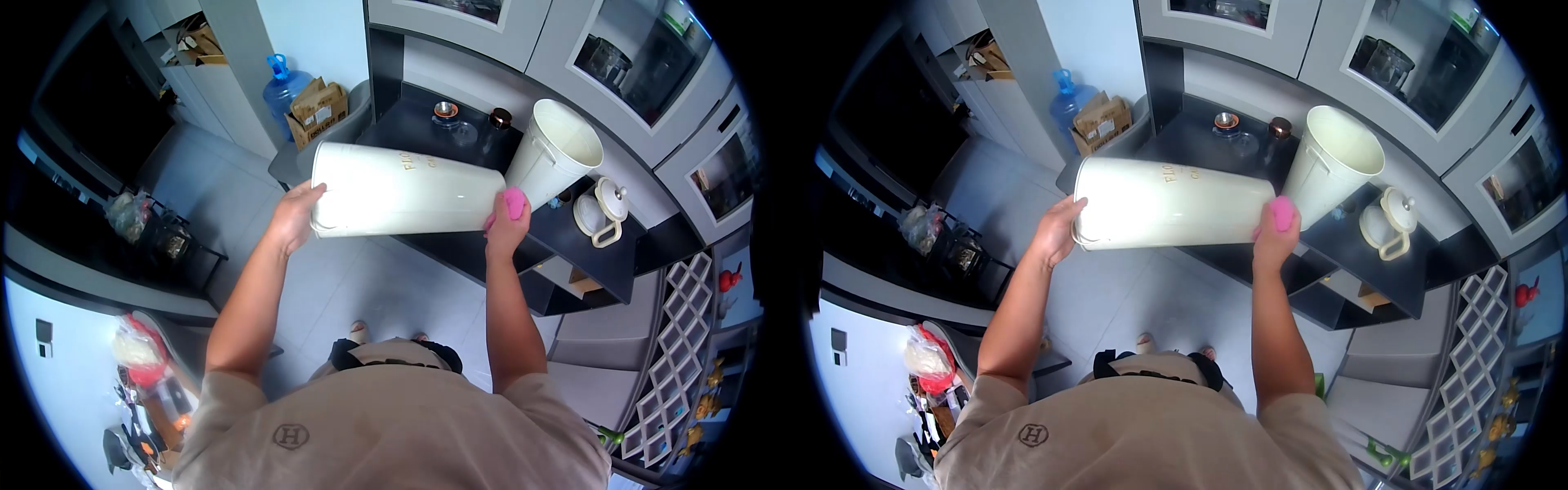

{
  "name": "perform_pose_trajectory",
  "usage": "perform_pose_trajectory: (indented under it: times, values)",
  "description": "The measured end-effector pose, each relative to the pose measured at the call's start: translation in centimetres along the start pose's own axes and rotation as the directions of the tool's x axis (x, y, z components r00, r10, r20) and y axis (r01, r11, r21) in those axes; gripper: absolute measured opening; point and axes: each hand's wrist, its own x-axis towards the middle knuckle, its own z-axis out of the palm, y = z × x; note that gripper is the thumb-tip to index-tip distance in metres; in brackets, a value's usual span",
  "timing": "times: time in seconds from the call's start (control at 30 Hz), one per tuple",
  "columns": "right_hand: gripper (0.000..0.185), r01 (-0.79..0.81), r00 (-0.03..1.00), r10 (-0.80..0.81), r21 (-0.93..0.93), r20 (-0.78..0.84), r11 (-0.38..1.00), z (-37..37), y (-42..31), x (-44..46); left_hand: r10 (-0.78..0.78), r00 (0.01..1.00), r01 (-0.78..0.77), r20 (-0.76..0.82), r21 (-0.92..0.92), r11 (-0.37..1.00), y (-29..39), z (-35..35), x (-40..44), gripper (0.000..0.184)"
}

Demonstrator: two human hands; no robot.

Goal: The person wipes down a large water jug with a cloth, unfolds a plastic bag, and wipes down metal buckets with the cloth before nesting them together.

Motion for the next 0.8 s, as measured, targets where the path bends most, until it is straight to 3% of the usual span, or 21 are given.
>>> perform_pose_trajectory:
  times: [0.03, 0.13, 0.23, 0.3, 0.33, 0.4, 0.5, 0.53, 0.57, 0.63, 0.67, 0.73, 0.8]
  values:
    - [0.036, -0.021, 1.0, 0.021, 0.008, -0.01, 1.0, 0.0, 0.1, 0.2, 0.04, 0.999, -0.04, 0.003, 0.001, 0.999, 0.1, 0.7, 0.0, 0.047]
    - [0.034, 0.211, 0.977, -0.211, 0.002, -0.043, 0.977, 0.7, -0.6, 0.0, 0.054, 0.992, -0.057, -0.116, -0.028, 0.998, 0.7, 2.1, 0.6, 0.042]
    - [0.042, 0.35, 0.929, -0.369, -0.278, -0.015, 0.894, 1.0, 0.0, 0.0, 0.068, 0.94, -0.07, -0.335, 0.005, 0.998, 0.2, 3.5, 0.7, 0.042]
    - [0.045, 0.329, 0.944, -0.321, -0.322, 0.079, 0.888, 1.1, -0.1, 0.1, 0.132, 0.9, -0.119, -0.416, 0.057, 0.991, -0.4, 4.6, 0.5, 0.044]
    - [0.046, 0.315, 0.949, -0.292, -0.349, 0.12, 0.883, 1.1, -0.2, 0.0, 0.175, 0.891, -0.154, -0.42, 0.083, 0.985, -0.8, 5.1, 0.1, 0.046]
    - [0.043, 0.477, 0.878, -0.397, -0.435, 0.267, 0.764, 2.6, 0.8, -0.4, 0.271, 0.88, -0.261, -0.391, 0.08, 0.962, -1.4, 6.8, -0.5, 0.047]
    - [0.04, 0.743, 0.666, -0.572, -0.492, 0.478, 0.453, 7.9, -0.3, -4.6, 0.414, 0.874, -0.33, -0.253, 0.316, 0.889, -3.2, 8.3, 0.2, 0.045]
    - [0.041, 0.778, 0.622, -0.572, -0.339, 0.534, 0.529, 9.8, -1.5, -6.3, 0.468, 0.858, -0.354, -0.209, 0.421, 0.835, -3.0, 9.2, -0.2, 0.042]
    - [0.042, 0.783, 0.573, -0.578, -0.18, 0.58, 0.596, 11.2, -2.9, -7.7, 0.47, 0.862, -0.377, -0.191, 0.378, 0.846, -3.2, 9.5, -0.3, 0.041]
    - [0.042, 0.78, 0.377, -0.593, 0.102, 0.712, 0.617, 13.0, -5.6, -9.2, 0.472, 0.869, -0.417, -0.151, 0.292, 0.861, -3.3, 9.9, -0.6, 0.041]
    - [0.041, 0.821, 0.336, -0.596, 0.084, 0.729, 0.565, 13.0, -6.3, -9.1, 0.349, 0.924, -0.32, -0.154, 0.184, 0.929, -2.8, 9.8, -1.3, 0.039]
    - [0.04, 0.89, 0.254, -0.586, 0.051, 0.77, 0.452, 12.9, -7.1, -8.7, 0.362, 0.92, -0.326, -0.15, 0.22, 0.919, -4.1, 8.5, -1.3, 0.038]
    - [0.037, 0.903, 0.345, -0.515, -0.128, 0.784, 0.411, 11.9, -7.1, -7.7, 0.403, 0.902, -0.338, -0.154, 0.329, 0.882, -4.4, 7.8, -1.9, 0.037]
